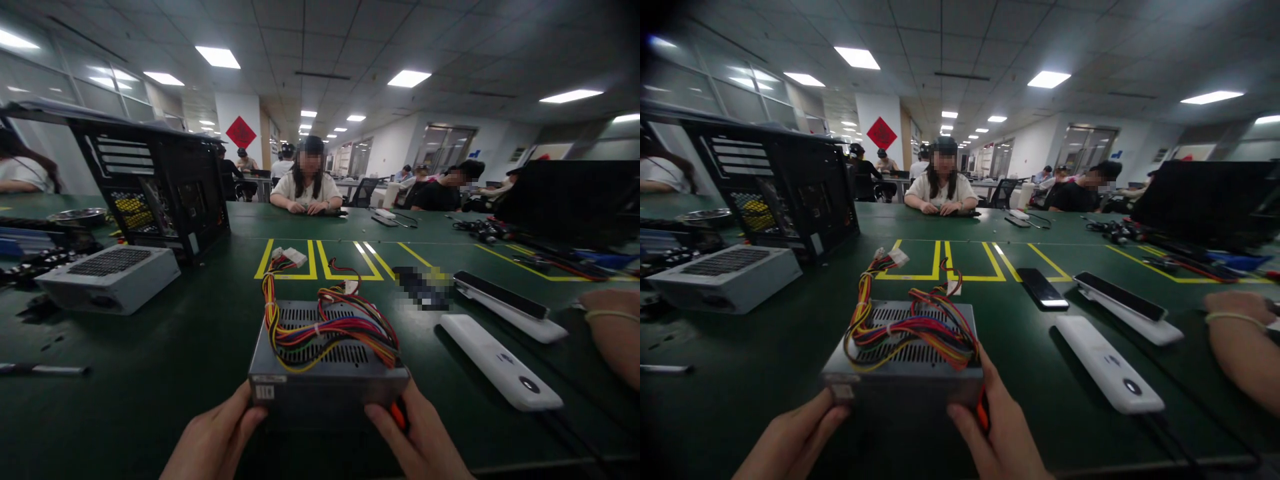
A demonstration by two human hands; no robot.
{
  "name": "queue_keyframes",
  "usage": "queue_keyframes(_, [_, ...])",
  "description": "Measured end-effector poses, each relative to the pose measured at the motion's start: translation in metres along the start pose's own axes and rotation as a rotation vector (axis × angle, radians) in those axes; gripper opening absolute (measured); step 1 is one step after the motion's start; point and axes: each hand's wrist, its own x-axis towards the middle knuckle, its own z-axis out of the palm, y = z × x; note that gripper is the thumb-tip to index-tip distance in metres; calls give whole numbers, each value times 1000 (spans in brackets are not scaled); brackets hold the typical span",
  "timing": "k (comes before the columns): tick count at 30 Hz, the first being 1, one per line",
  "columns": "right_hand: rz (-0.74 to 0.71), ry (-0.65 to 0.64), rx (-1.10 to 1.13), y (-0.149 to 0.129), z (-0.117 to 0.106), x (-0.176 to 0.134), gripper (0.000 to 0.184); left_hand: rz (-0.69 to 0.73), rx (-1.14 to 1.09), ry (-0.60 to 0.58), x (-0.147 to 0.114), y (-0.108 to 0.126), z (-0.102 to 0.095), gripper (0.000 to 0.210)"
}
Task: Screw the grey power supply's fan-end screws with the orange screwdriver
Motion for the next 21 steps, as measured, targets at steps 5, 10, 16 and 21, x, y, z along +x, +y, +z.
queue_keyframes(5, [4, -18, 74, -6, -9, 28, 38, -157, -18, -108, 23, 13, -12, 31])
queue_keyframes(10, [36, 16, 173, -14, -14, 55, 39, -171, -22, -115, 52, 15, -23, 36])
queue_keyframes(16, [78, 40, 228, -8, -7, 97, 40, -191, 23, -68, 95, 15, -29, 43])
queue_keyframes(21, [223, -62, 201, 6, 2, 129, 44, -261, -7, -96, 133, -6, -24, 52])
